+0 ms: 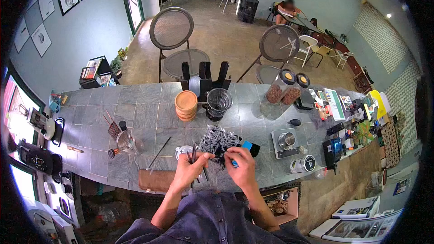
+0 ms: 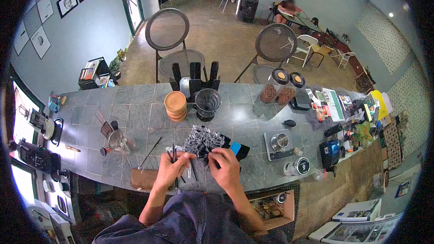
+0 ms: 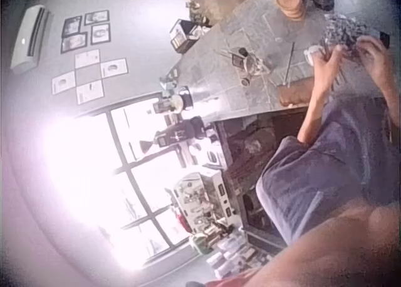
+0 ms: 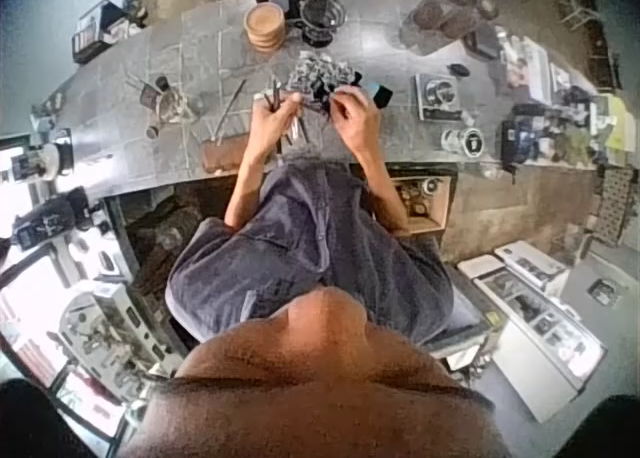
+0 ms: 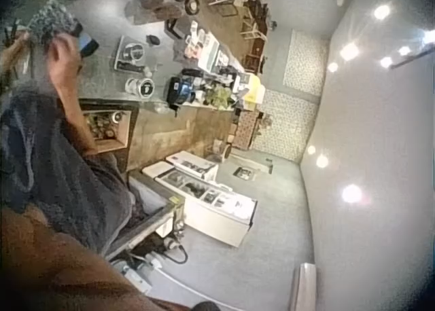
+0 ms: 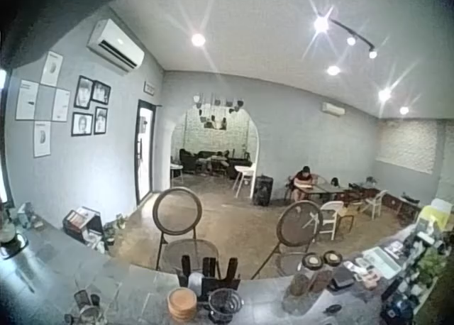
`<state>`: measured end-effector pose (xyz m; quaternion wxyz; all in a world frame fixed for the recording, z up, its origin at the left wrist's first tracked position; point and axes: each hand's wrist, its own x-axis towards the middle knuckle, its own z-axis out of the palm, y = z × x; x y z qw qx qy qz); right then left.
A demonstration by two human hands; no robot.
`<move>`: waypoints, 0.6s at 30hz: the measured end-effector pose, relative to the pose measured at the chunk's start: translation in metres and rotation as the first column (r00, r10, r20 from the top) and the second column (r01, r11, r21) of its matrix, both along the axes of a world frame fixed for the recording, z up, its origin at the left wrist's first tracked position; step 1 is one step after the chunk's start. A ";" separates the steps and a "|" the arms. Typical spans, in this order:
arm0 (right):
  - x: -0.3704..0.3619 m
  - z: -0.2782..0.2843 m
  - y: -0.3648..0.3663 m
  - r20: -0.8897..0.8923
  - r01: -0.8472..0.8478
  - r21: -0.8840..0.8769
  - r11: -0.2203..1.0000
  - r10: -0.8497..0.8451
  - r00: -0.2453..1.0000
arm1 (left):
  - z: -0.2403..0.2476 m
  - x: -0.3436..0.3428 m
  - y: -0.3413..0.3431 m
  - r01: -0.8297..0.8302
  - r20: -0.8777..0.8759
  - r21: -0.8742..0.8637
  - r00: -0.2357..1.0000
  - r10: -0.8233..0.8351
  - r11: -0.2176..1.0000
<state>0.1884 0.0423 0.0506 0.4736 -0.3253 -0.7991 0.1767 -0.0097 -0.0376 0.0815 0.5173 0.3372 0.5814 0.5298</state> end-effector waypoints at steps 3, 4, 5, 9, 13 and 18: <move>0.000 -0.001 -0.008 0.131 0.009 -0.139 0.990 0.009 0.991 | -0.004 0.000 0.001 0.045 0.062 -0.003 0.997 -0.045 0.999; 0.000 0.002 -0.007 0.131 0.011 -0.139 0.990 0.007 0.991 | -0.004 0.001 0.002 0.048 0.062 -0.002 0.997 -0.047 0.999; -0.003 0.010 -0.009 0.071 0.027 -0.120 0.992 -0.018 0.997 | -0.003 0.001 0.001 0.071 0.061 -0.006 0.996 -0.071 0.997; -0.004 0.050 -0.013 -0.159 -0.090 -0.317 0.944 0.041 0.986 | -0.003 0.004 0.002 0.247 0.046 -0.056 0.969 -0.244 0.968; -0.011 0.063 -0.010 -0.399 -0.372 -0.632 0.681 0.126 0.908 | -0.007 0.012 0.003 0.388 -0.151 -0.060 0.907 -0.393 0.920; -0.006 0.056 -0.002 -0.255 -0.303 -0.492 0.816 0.198 0.947 | 0.001 0.011 0.002 0.429 -0.183 -0.067 0.882 -0.434 0.901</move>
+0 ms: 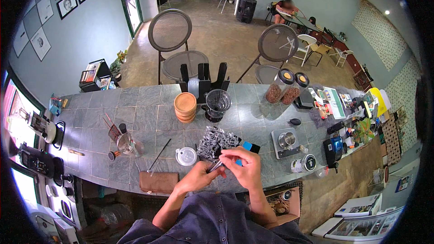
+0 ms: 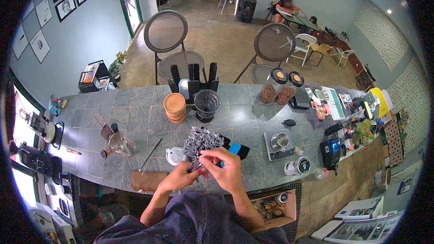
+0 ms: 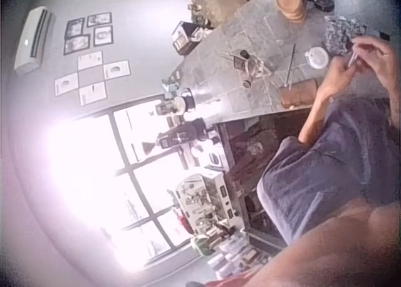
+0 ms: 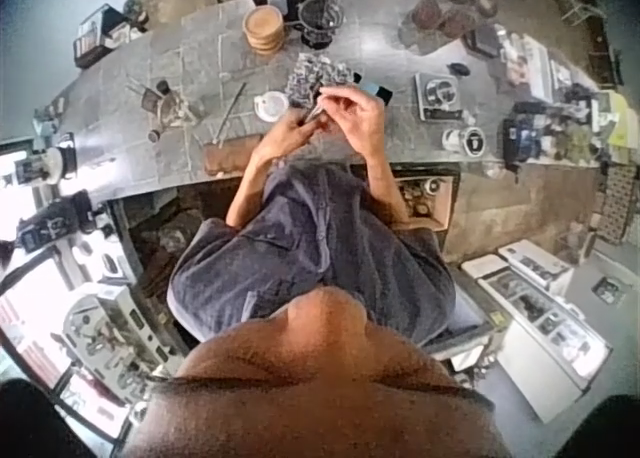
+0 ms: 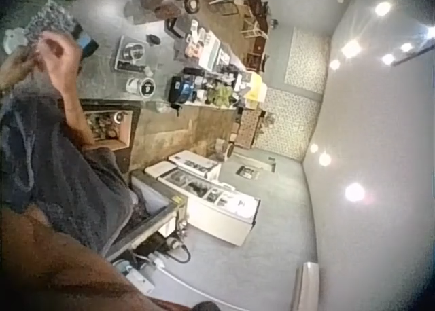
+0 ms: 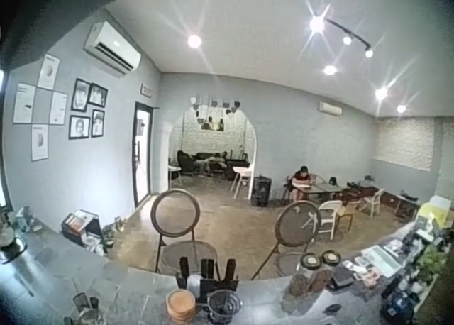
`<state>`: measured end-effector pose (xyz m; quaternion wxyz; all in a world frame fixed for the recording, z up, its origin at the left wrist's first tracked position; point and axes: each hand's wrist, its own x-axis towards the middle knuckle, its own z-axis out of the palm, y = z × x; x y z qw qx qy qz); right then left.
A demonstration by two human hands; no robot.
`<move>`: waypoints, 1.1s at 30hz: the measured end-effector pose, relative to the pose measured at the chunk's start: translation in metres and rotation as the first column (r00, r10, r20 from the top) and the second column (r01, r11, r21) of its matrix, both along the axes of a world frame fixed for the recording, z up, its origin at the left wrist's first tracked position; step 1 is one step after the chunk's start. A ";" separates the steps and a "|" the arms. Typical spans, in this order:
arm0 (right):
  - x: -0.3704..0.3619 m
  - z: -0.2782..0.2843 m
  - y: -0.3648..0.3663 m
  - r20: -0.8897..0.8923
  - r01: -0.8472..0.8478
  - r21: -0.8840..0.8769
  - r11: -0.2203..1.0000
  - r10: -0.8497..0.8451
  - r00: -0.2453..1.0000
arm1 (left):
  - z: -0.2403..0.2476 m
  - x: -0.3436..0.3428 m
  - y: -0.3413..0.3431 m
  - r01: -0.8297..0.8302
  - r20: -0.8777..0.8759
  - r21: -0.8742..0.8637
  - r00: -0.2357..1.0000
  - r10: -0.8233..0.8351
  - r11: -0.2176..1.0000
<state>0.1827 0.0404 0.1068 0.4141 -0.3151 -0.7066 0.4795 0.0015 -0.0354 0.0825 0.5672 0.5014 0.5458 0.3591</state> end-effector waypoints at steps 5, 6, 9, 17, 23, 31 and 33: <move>0.017 0.005 0.011 -0.307 0.196 -0.225 0.954 -0.260 0.916 | 0.000 -0.010 -0.001 0.106 -0.111 -0.032 0.988 -0.109 0.994; 0.022 0.007 0.014 -0.374 0.281 -0.279 0.918 -0.374 0.849 | -0.001 -0.012 -0.003 0.091 -0.113 0.030 0.990 -0.087 0.995; 0.039 0.011 0.024 -0.461 0.333 -0.307 0.892 -0.445 0.768 | -0.006 -0.016 -0.003 -0.030 -0.042 0.082 0.999 0.034 0.996; 0.046 -0.027 -0.002 -0.406 0.157 -0.466 0.871 -0.368 0.836 | -0.005 -0.004 0.002 -0.509 0.416 0.049 0.793 0.445 0.860; 0.040 -0.054 -0.040 -0.093 -0.062 -0.500 0.864 0.018 0.995 | -0.008 -0.001 0.006 -0.631 0.512 0.033 0.677 0.529 0.775; 0.007 -0.004 -0.019 -0.222 0.110 -0.111 0.988 -0.132 0.966 | -0.013 0.012 0.004 -0.479 0.334 0.131 0.846 0.416 0.868; -0.002 0.007 -0.013 -0.207 0.099 -0.114 0.989 -0.121 0.971 | -0.015 0.011 0.001 -0.349 0.225 0.173 0.924 0.308 0.921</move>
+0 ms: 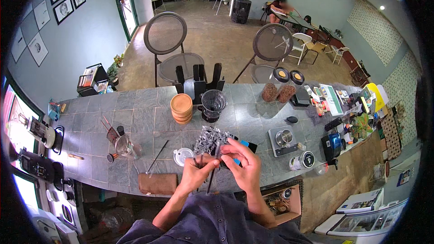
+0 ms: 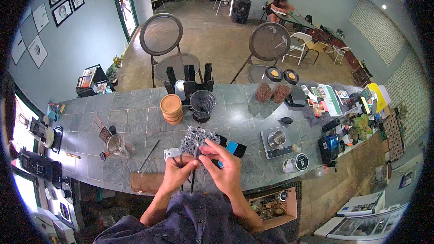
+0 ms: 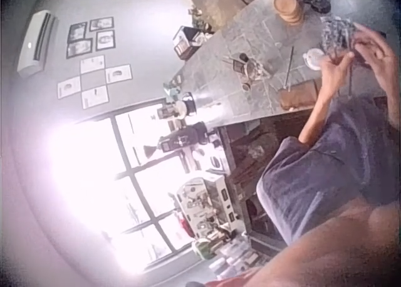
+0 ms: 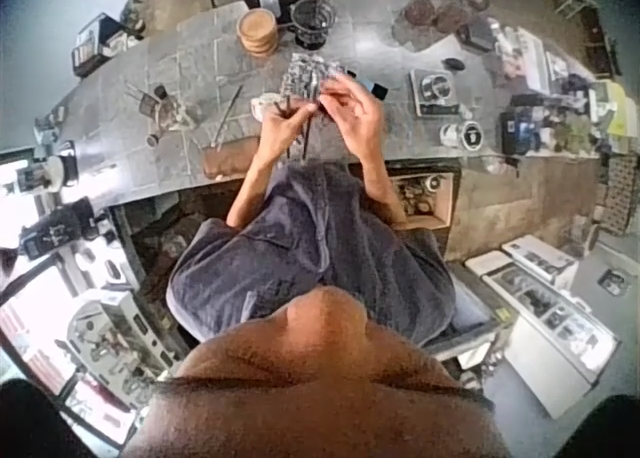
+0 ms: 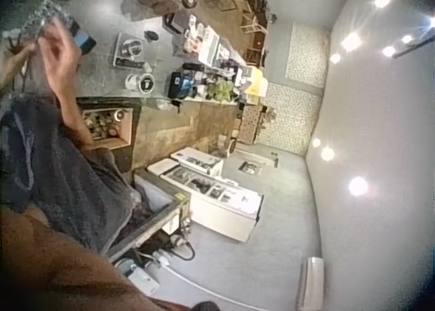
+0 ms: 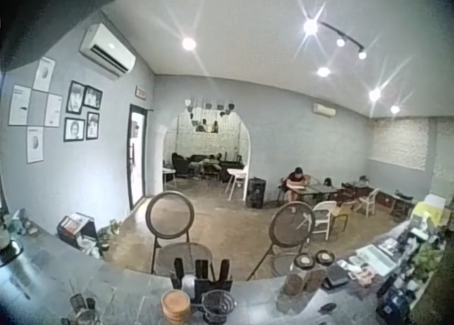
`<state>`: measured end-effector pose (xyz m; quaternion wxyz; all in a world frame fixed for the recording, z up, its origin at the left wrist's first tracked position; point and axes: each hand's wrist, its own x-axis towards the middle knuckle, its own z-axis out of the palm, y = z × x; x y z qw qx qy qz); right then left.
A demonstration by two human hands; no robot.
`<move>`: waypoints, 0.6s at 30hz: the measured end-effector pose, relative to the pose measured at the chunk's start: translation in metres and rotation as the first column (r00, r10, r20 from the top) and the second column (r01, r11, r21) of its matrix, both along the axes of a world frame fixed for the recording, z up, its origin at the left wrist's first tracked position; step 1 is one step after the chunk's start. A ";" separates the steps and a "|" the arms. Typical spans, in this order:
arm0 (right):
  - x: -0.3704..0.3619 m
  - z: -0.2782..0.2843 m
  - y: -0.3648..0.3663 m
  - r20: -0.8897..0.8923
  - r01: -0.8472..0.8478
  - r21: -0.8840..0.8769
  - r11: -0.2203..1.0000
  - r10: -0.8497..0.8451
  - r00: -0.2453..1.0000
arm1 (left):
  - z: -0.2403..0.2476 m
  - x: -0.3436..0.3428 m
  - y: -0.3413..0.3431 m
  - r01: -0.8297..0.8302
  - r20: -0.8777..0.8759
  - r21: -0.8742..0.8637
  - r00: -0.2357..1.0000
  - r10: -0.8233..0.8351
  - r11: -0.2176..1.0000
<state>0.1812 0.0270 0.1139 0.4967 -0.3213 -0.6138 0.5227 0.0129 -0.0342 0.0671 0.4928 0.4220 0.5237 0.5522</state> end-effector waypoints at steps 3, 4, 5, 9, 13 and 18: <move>-0.003 0.006 0.006 0.030 -0.042 -0.037 0.998 0.043 0.999 | 0.005 0.007 -0.002 0.003 0.007 0.080 1.000 -0.004 0.997; -0.001 0.004 0.008 0.022 -0.034 -0.001 0.999 0.034 0.999 | 0.003 0.008 -0.003 -0.014 0.006 0.124 1.000 0.013 0.992; 0.002 0.004 0.010 0.015 -0.026 0.035 0.999 0.025 1.000 | 0.002 0.005 -0.003 -0.019 0.007 0.124 1.000 0.019 0.992; 0.032 0.026 0.033 -0.272 0.300 0.009 0.954 -0.286 0.919 | -0.002 -0.008 -0.009 0.128 -0.178 0.039 0.977 -0.119 0.991; 0.060 0.041 0.050 -0.393 0.547 0.214 0.810 -0.441 0.807 | -0.013 -0.016 -0.011 0.170 -0.199 -0.002 0.966 -0.167 0.985; 0.051 0.017 0.030 -0.146 0.454 0.406 0.793 -0.434 0.889 | -0.014 -0.024 -0.009 0.012 -0.144 -0.103 0.989 -0.027 0.995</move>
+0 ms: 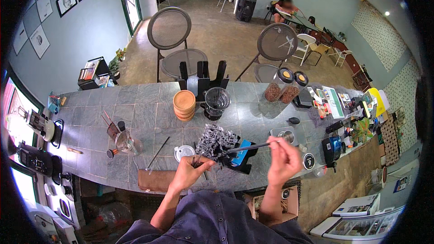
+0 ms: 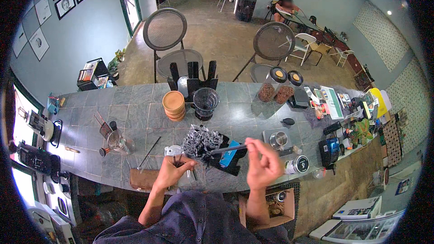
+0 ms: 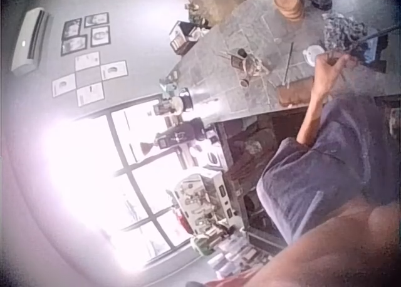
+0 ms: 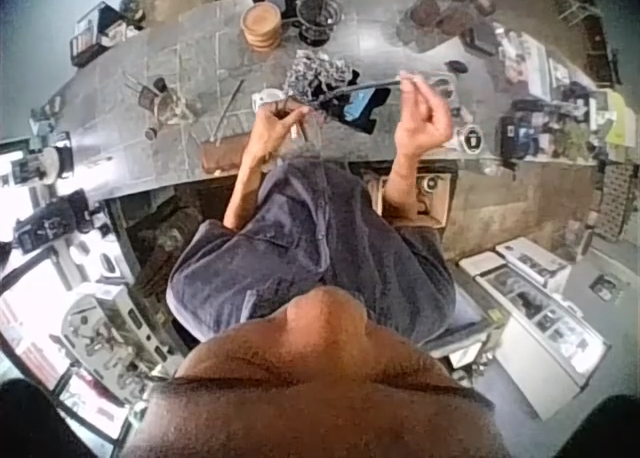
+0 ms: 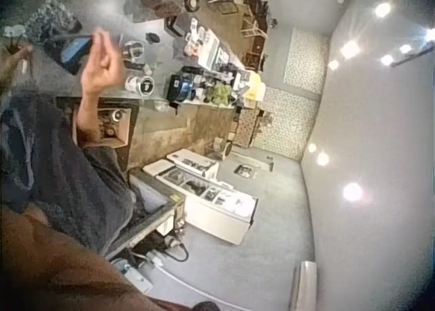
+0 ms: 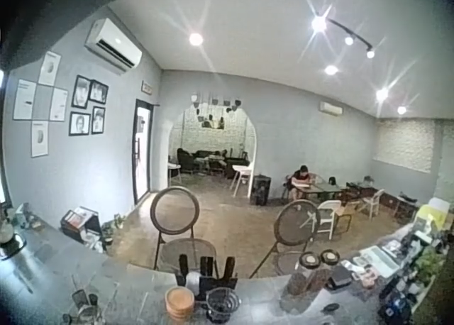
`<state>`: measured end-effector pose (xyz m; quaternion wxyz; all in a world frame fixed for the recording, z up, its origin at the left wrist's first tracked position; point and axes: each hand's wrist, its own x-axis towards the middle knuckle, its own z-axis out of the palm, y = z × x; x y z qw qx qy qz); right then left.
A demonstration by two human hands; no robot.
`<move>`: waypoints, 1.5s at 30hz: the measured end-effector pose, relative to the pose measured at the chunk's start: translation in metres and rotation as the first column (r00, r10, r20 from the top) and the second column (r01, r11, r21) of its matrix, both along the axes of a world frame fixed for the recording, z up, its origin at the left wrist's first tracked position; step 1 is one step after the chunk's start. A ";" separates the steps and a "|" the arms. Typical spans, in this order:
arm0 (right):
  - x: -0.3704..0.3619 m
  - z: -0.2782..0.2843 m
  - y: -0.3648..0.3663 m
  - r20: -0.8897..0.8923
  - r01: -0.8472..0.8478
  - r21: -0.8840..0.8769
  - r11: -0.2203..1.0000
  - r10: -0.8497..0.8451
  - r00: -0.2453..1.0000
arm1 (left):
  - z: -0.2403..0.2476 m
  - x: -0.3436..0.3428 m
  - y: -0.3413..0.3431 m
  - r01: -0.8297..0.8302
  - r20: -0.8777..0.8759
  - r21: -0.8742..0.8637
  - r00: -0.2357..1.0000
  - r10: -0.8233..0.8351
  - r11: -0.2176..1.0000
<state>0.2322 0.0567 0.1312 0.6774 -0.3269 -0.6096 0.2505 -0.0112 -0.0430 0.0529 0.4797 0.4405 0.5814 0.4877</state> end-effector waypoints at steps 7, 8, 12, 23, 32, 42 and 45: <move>-0.040 -0.072 0.000 0.398 -0.057 0.094 0.994 0.015 0.917 | 0.003 0.001 0.006 0.002 0.003 -0.024 1.000 -0.002 1.000; -0.043 -0.085 -0.003 0.432 -0.062 0.053 0.997 0.033 0.901 | 0.002 0.001 0.006 0.008 0.006 -0.014 1.000 -0.008 1.000; -0.044 -0.091 -0.016 0.610 -0.036 0.043 0.998 0.003 0.792 | 0.007 0.003 0.006 0.003 0.042 -0.037 0.999 -0.002 0.999; -0.056 -0.024 -0.030 0.153 -0.406 -0.436 0.803 0.511 0.846 | 0.011 0.015 0.010 0.222 -0.080 -0.081 0.970 -0.228 0.972; 0.004 -0.015 0.009 -0.229 -0.408 -0.497 0.766 0.338 0.913 | 0.025 -0.007 0.003 0.239 -0.033 -0.048 0.970 -0.240 0.970; -0.004 -0.052 -0.005 -0.529 -0.438 -0.433 0.788 0.171 0.831 | 0.028 -0.001 0.012 -0.187 0.098 0.240 0.981 0.168 0.953; -0.006 -0.058 -0.005 -0.618 -0.475 -0.442 0.761 0.125 0.776 | 0.036 0.003 0.011 -0.209 0.098 0.158 0.976 0.196 0.965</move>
